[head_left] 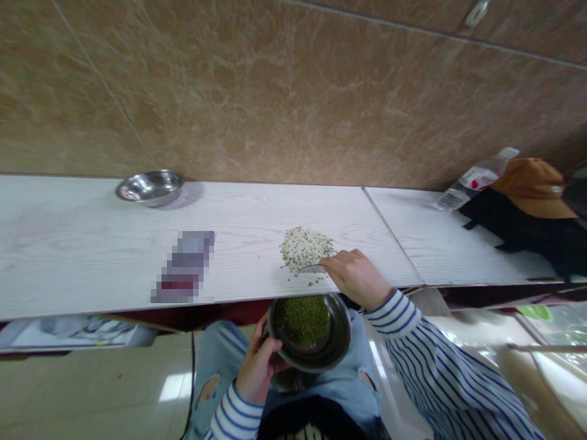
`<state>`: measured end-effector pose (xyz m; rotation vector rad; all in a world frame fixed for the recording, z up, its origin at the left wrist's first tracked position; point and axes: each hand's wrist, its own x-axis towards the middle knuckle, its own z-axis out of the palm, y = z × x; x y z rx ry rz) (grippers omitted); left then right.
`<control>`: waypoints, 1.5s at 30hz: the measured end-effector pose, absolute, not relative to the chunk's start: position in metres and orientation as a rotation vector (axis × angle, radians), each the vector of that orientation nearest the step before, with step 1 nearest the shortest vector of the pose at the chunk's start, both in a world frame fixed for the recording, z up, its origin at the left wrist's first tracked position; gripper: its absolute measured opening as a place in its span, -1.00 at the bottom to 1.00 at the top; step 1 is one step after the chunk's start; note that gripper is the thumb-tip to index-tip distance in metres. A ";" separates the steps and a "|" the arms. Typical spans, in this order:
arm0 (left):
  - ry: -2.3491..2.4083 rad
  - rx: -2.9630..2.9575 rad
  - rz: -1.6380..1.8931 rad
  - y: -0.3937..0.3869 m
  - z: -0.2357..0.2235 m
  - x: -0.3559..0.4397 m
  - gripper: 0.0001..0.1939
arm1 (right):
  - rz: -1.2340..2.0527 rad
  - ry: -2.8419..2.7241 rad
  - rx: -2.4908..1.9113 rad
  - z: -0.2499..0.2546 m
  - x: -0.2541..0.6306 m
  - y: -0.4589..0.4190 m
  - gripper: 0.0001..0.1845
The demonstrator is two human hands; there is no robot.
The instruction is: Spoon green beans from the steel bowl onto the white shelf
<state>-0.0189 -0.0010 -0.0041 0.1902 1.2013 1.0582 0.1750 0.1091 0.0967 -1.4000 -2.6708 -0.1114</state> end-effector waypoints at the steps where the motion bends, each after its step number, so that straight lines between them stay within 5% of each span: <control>1: 1.198 0.184 1.050 -0.001 -0.004 -0.019 -0.34 | -0.111 -2.669 -1.408 0.096 0.175 0.112 -0.77; 45: 1.227 0.200 1.040 0.000 0.001 -0.016 -0.34 | -0.082 -2.606 -1.400 0.096 0.197 0.081 -0.76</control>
